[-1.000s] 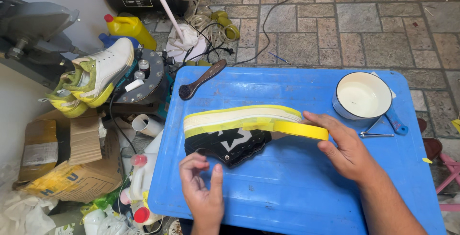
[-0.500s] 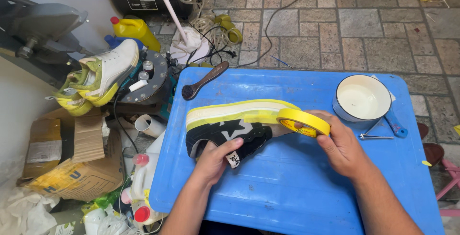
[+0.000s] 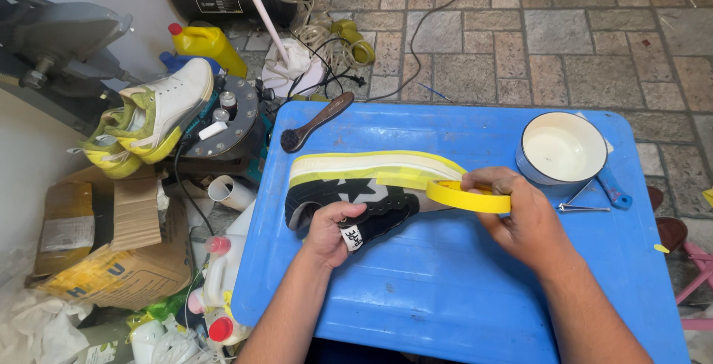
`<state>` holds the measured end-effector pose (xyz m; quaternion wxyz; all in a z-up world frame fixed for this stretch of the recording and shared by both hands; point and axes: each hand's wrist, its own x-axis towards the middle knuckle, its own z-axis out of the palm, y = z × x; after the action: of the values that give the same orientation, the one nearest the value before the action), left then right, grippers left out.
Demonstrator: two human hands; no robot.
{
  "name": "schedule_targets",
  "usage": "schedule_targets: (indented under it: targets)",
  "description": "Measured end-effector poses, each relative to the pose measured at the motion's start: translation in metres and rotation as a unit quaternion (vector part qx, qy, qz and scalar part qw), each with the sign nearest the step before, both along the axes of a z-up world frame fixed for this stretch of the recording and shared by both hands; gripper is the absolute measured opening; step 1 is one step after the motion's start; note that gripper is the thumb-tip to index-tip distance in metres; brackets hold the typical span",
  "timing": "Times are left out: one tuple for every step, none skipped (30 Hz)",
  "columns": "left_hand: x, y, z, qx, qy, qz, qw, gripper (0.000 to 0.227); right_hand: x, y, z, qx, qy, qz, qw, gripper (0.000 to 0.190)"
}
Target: The person wraps yellow masking tape around a yellow sneaker, covering the upper and sides. They then switch to a black sneaker and begin applying tape to its sole and sides.
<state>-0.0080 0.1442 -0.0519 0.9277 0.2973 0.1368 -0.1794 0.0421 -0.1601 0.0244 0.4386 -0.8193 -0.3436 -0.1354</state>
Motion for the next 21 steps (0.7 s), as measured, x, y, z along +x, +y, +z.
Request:
schedule_targets:
  targets:
    - [-0.002,0.000,-0.001,0.007,0.012,0.005,1.000,0.044,0.000,0.001,0.001,0.011,-0.014,0.021,1.000,0.030]
    - [-0.002,0.001,-0.001,0.016,0.021,0.012,1.000,0.042,-0.001,0.003,0.003,-0.003,-0.030,0.022,0.999,0.028]
    - [-0.002,0.001,-0.001,0.024,0.030,0.019,0.999,0.041,-0.002,0.004,0.006,-0.018,-0.046,0.022,0.999,0.027]
    - [-0.001,0.002,-0.001,0.024,0.031,0.022,0.999,0.040,-0.003,0.005,0.009,-0.033,-0.064,0.020,0.997,0.025]
    - [-0.001,0.002,0.000,0.025,0.032,0.026,0.999,0.040,-0.005,0.007,0.013,-0.039,-0.069,0.022,0.997,0.028]
    - [-0.001,0.002,0.001,0.024,0.034,0.030,0.999,0.039,-0.006,0.009,0.017,-0.045,-0.075,0.025,0.996,0.031]
    - [0.000,0.002,0.003,0.036,0.031,0.033,0.998,0.037,-0.008,0.011,0.021,-0.052,-0.080,0.027,0.995,0.033]
    - [0.000,0.001,0.006,0.047,0.029,0.036,0.998,0.036,-0.010,0.012,0.024,-0.068,-0.094,0.024,0.993,0.037]
    - [-0.002,0.000,0.011,0.058,0.027,0.038,0.997,0.035,-0.012,0.013,0.028,-0.085,-0.108,0.021,0.990,0.041]
    - [-0.002,-0.002,0.018,0.054,0.034,0.049,0.997,0.034,-0.012,0.014,0.031,-0.102,-0.124,0.019,0.987,0.046]
    - [-0.002,-0.004,0.028,0.050,0.041,0.059,0.996,0.034,-0.012,0.014,0.034,-0.106,-0.123,0.020,0.987,0.045]
    - [-0.004,-0.006,0.039,0.046,0.047,0.072,0.995,0.034,-0.011,0.014,0.036,-0.110,-0.123,0.023,0.986,0.044]
    - [-0.009,-0.008,0.052,0.119,0.038,0.087,0.988,0.034,-0.009,0.014,0.037,-0.113,-0.123,0.027,0.986,0.043]
    - [-0.019,-0.008,0.067,0.192,0.032,0.100,0.976,0.034,-0.009,0.014,0.037,-0.094,-0.112,0.032,0.989,0.041]
    - [-0.028,-0.010,0.082,0.263,0.025,0.113,0.958,0.034,-0.010,0.014,0.035,-0.075,-0.101,0.038,0.991,0.039]
    - [-0.037,-0.011,0.097,0.462,0.074,0.059,0.882,0.039,-0.006,0.016,0.034,-0.053,-0.095,0.043,0.993,0.036]
    - [-0.050,-0.012,0.112,0.637,0.121,0.003,0.761,0.045,-0.003,0.016,0.033,-0.050,-0.099,0.042,0.993,0.035]
    - [-0.058,-0.015,0.123,0.780,0.165,-0.058,0.600,0.053,-0.005,0.015,0.030,-0.046,-0.097,0.039,0.993,0.035]
    - [-0.053,-0.017,0.130,0.794,0.047,0.003,0.606,0.046,-0.006,0.015,0.027,-0.043,-0.095,0.035,0.994,0.034]
    - [-0.049,-0.019,0.134,0.792,-0.064,0.064,0.604,0.040,-0.008,0.014,0.024,-0.045,-0.092,0.036,0.994,0.033]
    - [-0.045,-0.019,0.135,0.778,-0.174,0.125,0.591,0.034,-0.011,0.013,0.021,-0.047,-0.089,0.037,0.994,0.032]
